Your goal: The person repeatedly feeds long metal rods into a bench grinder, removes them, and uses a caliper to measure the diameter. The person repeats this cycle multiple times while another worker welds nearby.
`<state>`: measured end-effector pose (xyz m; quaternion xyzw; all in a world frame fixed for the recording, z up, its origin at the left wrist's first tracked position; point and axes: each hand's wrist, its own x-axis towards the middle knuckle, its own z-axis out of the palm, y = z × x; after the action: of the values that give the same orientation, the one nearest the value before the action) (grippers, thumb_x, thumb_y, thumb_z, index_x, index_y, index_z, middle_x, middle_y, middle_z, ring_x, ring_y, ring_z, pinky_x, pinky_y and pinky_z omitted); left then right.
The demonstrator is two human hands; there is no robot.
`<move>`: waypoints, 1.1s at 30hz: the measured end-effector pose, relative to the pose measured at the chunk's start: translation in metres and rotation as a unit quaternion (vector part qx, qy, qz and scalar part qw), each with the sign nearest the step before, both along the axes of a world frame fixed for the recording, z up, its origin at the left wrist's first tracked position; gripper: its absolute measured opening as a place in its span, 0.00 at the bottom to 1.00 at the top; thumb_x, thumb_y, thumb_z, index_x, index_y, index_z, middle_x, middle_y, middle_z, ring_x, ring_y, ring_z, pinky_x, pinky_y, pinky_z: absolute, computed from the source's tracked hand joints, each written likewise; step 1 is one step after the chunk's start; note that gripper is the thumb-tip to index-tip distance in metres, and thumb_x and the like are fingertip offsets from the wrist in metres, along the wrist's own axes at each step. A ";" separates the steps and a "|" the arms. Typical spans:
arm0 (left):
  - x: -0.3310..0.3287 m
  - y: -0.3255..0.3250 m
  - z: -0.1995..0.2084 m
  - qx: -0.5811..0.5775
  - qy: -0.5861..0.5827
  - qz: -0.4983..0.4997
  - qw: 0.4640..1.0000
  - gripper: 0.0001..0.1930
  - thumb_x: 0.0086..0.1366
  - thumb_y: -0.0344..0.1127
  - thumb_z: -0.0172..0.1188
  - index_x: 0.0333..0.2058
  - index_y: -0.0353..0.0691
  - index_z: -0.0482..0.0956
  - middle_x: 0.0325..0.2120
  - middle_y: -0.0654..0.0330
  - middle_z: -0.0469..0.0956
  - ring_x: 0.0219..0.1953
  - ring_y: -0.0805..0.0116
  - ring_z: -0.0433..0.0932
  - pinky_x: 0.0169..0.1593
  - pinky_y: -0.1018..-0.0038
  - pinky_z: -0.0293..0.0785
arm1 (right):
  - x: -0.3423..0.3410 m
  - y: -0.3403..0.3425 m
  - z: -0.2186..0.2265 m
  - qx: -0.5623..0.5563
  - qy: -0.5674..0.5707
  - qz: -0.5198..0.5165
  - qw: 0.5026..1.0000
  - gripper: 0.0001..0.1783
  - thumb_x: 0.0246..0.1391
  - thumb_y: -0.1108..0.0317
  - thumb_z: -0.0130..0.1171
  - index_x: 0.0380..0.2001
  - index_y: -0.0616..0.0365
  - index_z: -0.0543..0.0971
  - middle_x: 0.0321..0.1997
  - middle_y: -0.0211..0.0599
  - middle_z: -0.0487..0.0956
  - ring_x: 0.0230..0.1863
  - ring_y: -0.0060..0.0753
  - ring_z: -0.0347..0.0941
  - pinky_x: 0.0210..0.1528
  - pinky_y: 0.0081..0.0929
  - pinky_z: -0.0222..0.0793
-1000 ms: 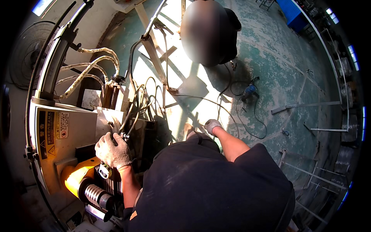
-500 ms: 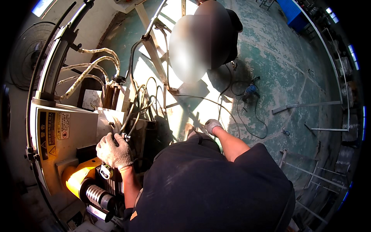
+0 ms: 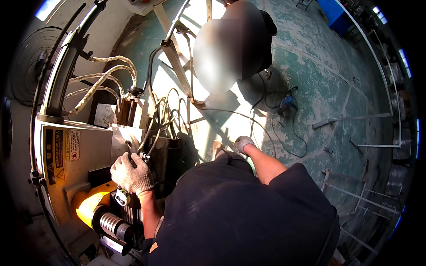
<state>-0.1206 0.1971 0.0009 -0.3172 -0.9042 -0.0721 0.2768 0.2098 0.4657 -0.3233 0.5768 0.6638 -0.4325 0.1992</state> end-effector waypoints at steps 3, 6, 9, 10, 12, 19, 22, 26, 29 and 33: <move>-0.002 -0.002 -0.004 0.000 -0.007 0.000 1.000 0.10 0.62 0.36 0.68 0.39 0.38 0.85 0.38 0.53 0.85 0.45 0.47 0.82 0.52 0.52 0.77 | -0.002 0.001 0.002 -0.015 -0.011 -0.005 1.000 0.22 0.57 0.53 0.67 0.50 0.51 0.90 0.53 0.46 0.88 0.54 0.48 0.86 0.59 0.40 0.80; -0.003 -0.003 -0.007 0.002 -0.012 0.000 1.000 0.09 0.62 0.36 0.68 0.39 0.38 0.85 0.38 0.53 0.85 0.45 0.47 0.82 0.51 0.52 0.77 | 0.003 0.003 -0.006 -0.005 -0.015 0.011 1.000 0.23 0.56 0.53 0.67 0.51 0.50 0.90 0.55 0.47 0.88 0.57 0.49 0.85 0.62 0.40 0.79; -0.002 -0.002 -0.006 0.005 -0.003 0.006 1.000 0.09 0.62 0.37 0.69 0.39 0.39 0.85 0.38 0.54 0.85 0.45 0.47 0.82 0.51 0.50 0.76 | 0.002 0.002 -0.006 -0.005 -0.015 0.017 1.000 0.24 0.55 0.52 0.68 0.52 0.50 0.89 0.57 0.46 0.87 0.59 0.50 0.83 0.64 0.40 0.77; -0.001 -0.001 -0.006 0.007 0.002 0.010 1.000 0.10 0.62 0.37 0.70 0.39 0.40 0.85 0.37 0.54 0.85 0.45 0.47 0.82 0.50 0.50 0.75 | 0.002 0.003 -0.005 -0.009 -0.016 0.015 1.000 0.24 0.55 0.52 0.68 0.52 0.50 0.89 0.58 0.46 0.87 0.60 0.50 0.83 0.65 0.40 0.77; -0.003 -0.002 -0.008 0.014 0.000 0.000 1.000 0.10 0.62 0.37 0.69 0.39 0.40 0.85 0.37 0.54 0.85 0.45 0.47 0.82 0.50 0.49 0.75 | 0.001 0.003 -0.007 -0.002 -0.015 0.016 1.000 0.24 0.55 0.52 0.68 0.52 0.50 0.89 0.58 0.46 0.87 0.60 0.50 0.83 0.65 0.40 0.77; -0.002 -0.002 -0.005 0.007 -0.014 0.000 1.000 0.10 0.62 0.37 0.69 0.39 0.40 0.85 0.38 0.54 0.85 0.45 0.47 0.82 0.50 0.50 0.75 | 0.000 0.002 -0.003 -0.013 -0.012 0.010 1.000 0.24 0.56 0.50 0.68 0.52 0.50 0.90 0.56 0.46 0.87 0.58 0.50 0.84 0.63 0.40 0.78; -0.003 -0.003 -0.006 0.007 -0.015 0.000 1.000 0.10 0.62 0.37 0.69 0.39 0.40 0.85 0.38 0.54 0.85 0.45 0.47 0.82 0.51 0.50 0.75 | 0.003 0.000 -0.012 0.038 0.012 0.031 0.999 0.19 0.57 0.58 0.62 0.47 0.55 0.90 0.36 0.40 0.90 0.29 0.33 0.86 0.37 0.36 0.84; -0.001 -0.002 -0.005 0.010 -0.001 0.003 1.000 0.10 0.62 0.37 0.69 0.39 0.39 0.85 0.38 0.54 0.85 0.45 0.47 0.82 0.51 0.50 0.75 | 0.000 0.000 -0.005 0.002 -0.018 0.019 1.000 0.23 0.57 0.51 0.68 0.51 0.50 0.90 0.52 0.46 0.89 0.51 0.47 0.87 0.56 0.40 0.81; -0.001 -0.001 -0.004 0.008 -0.008 0.008 1.000 0.09 0.63 0.37 0.69 0.39 0.40 0.86 0.38 0.54 0.85 0.46 0.47 0.82 0.52 0.50 0.75 | 0.000 -0.002 0.002 -0.017 -0.020 -0.004 1.000 0.22 0.58 0.52 0.67 0.51 0.51 0.90 0.50 0.46 0.89 0.46 0.45 0.87 0.52 0.40 0.83; -0.001 -0.002 -0.005 0.004 -0.019 0.009 1.000 0.09 0.63 0.37 0.68 0.40 0.40 0.86 0.39 0.54 0.85 0.47 0.47 0.81 0.53 0.51 0.76 | 0.001 -0.003 0.000 -0.021 -0.014 -0.015 1.000 0.21 0.58 0.53 0.67 0.51 0.51 0.90 0.48 0.46 0.90 0.43 0.44 0.88 0.49 0.40 0.83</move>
<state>-0.1217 0.1946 -0.0041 -0.3066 -0.9118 -0.0789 0.2617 0.2111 0.4632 -0.3233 0.5886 0.6428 -0.4413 0.2139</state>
